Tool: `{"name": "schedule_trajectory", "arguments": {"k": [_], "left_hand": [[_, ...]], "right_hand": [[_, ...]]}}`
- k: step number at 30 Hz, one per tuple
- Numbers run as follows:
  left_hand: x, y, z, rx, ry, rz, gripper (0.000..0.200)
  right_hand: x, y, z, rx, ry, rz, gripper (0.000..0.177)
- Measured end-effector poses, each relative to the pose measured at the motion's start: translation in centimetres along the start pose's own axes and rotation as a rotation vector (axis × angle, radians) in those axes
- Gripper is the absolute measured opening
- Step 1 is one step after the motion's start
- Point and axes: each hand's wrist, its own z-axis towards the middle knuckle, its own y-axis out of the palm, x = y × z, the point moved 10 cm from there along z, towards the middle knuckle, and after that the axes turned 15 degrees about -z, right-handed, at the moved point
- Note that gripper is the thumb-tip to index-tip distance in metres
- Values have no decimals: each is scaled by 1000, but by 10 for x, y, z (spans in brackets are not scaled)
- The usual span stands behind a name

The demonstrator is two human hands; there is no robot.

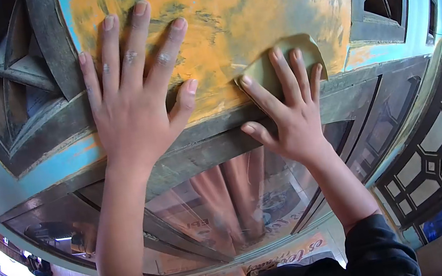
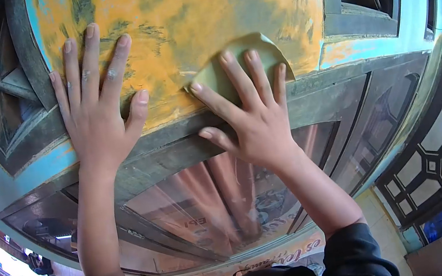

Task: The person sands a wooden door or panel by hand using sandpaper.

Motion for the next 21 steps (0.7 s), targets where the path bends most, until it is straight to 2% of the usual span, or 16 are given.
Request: {"name": "schedule_trajectory", "arguments": {"k": [8,12,17,21], "left_hand": [[1,0,-1,7,4,13,60],[-1,0,-2,18,16,10,59],[1,-1,-2,23,7,13,58],[1,-1,-1,30,15,10,56]], "right_hand": [[11,-18,43,154,77,-9,59],[-9,5,-8,76,55,-33,65],[-5,-4,17,81,133,58,59],[-14,1,3,30,112,82,60]]}}
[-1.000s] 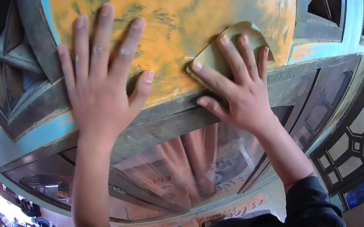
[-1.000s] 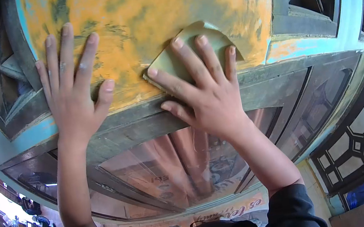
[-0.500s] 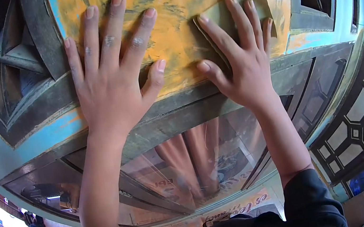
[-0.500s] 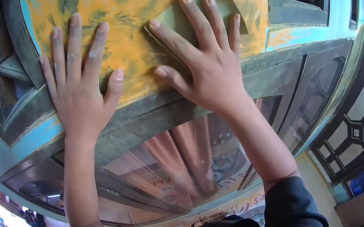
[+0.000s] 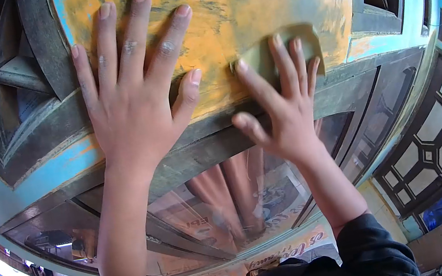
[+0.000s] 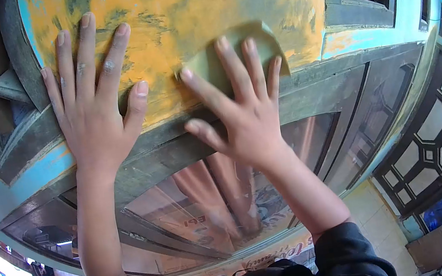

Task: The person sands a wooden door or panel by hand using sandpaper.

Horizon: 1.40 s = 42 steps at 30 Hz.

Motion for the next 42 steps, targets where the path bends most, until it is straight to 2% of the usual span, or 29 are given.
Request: {"name": "schedule_trajectory", "arguments": {"k": [3,8,11,14,16,19,23,28,33,39,41,42], "left_hand": [[-1,-1,0,11,-4,-3,54],[1,-1,1,-5,-18,24,49],[-1,0,1,-1,-22,13,50],[1,-4,2,23,-16,0,47],[-2,0,2,-80,-38,59,46],[-1,1,0,91,-13,24,45],[-2,-2,1,109,-8,-11,44],[-6,0,-7,187,66,-39,43],[-6,-2,-5,141,25,-20,42],[-6,-1,-6,107,37,-9,41],[-7,-2,-5,169,140,14,41],[-16,5,-9,269,267,24,41]], "right_hand": [[-17,10,-21,-13,-19,-9,58],[-27,-1,17,-5,-56,30,58],[-28,13,-18,-50,-73,23,59],[-31,16,-19,-59,-71,21,60],[-39,9,-4,-59,-59,41,60],[-45,9,-2,-64,-44,45,60],[-41,21,-31,-112,-75,8,59],[-37,0,13,-21,-39,14,59],[-53,20,-29,-117,-56,35,60],[-54,9,-2,-122,-44,72,60],[-51,15,-16,-126,-41,69,60],[-47,18,-28,-127,-41,56,60]]}}
